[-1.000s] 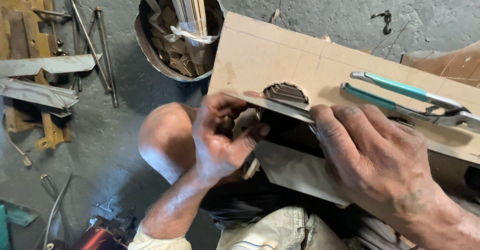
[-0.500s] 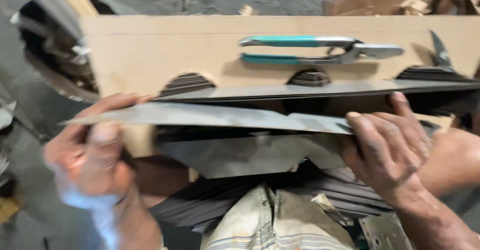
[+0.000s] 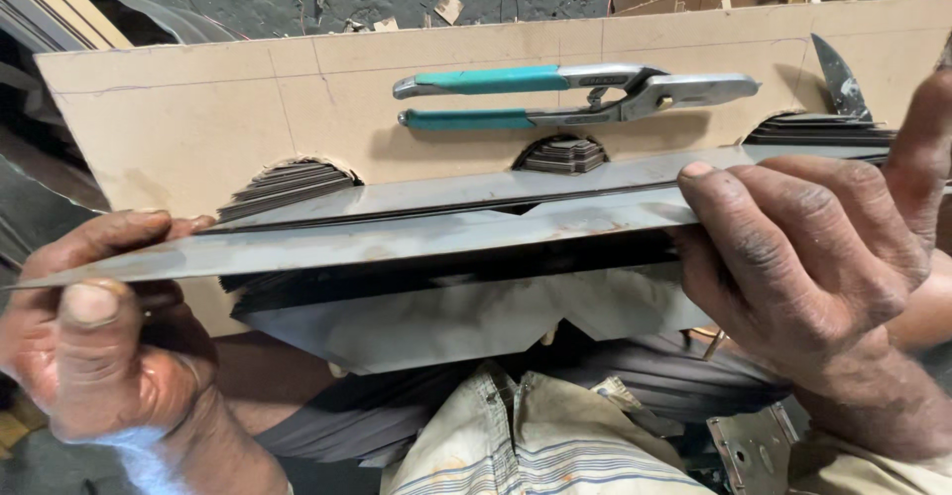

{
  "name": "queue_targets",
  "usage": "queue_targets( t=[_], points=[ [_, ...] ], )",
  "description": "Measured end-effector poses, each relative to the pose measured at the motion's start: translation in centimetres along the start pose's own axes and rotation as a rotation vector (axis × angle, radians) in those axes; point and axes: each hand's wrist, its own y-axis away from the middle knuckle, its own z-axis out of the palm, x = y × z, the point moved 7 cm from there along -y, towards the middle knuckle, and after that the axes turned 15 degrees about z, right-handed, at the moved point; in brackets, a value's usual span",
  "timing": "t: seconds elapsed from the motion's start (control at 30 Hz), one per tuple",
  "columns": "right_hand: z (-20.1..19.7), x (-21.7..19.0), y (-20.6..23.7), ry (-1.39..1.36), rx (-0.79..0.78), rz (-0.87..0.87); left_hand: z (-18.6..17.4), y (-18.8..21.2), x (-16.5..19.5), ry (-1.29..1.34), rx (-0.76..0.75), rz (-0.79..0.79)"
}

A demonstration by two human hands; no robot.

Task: The person sits on the floor with a cardboard template board on their lap holding a stack of dark thin sheets. They align, square up and fan through the stack against the template cutouts, repeatedly adjusting the edges and lifting sections of the stack by hand.

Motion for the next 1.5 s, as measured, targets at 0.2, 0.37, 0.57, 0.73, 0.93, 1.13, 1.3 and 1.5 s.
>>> queue_targets(
  t=[0.2,0.37,0.57,0.73,0.93,1.13,1.3,1.5],
  points=[
    [0.2,1.1,0.4,-0.036,0.014,0.043,0.8,0.1,0.0,-0.068,0.039,-0.028],
    [0.1,1.4,0.1,-0.031,0.007,0.043,1.1,-0.1,0.0,-0.153,0.038,-0.059],
    [0.6,2.0,0.3,-0.035,0.018,0.052,1.7,-0.4,0.2,-0.244,0.003,-0.043],
    [1.4,2.4,0.3,-0.066,0.064,0.045,2.1,-0.5,0.4,-0.3,-0.02,-0.041],
    [1.6,2.4,0.2,-0.055,0.075,0.06,2.3,-0.4,0.3,-0.288,-0.009,-0.027],
    [1.5,0.5,-1.0,-0.017,0.074,-0.017,2.3,-0.6,0.1,-0.256,0.018,-0.008],
    [0.2,-0.2,-1.4,0.014,0.039,-0.045,2.5,-0.7,0.3,-0.302,0.018,-0.009],
    [1.0,0.1,-1.2,0.004,0.062,-0.027,2.4,-0.6,0.1,-0.327,0.017,-0.006]
  ],
)
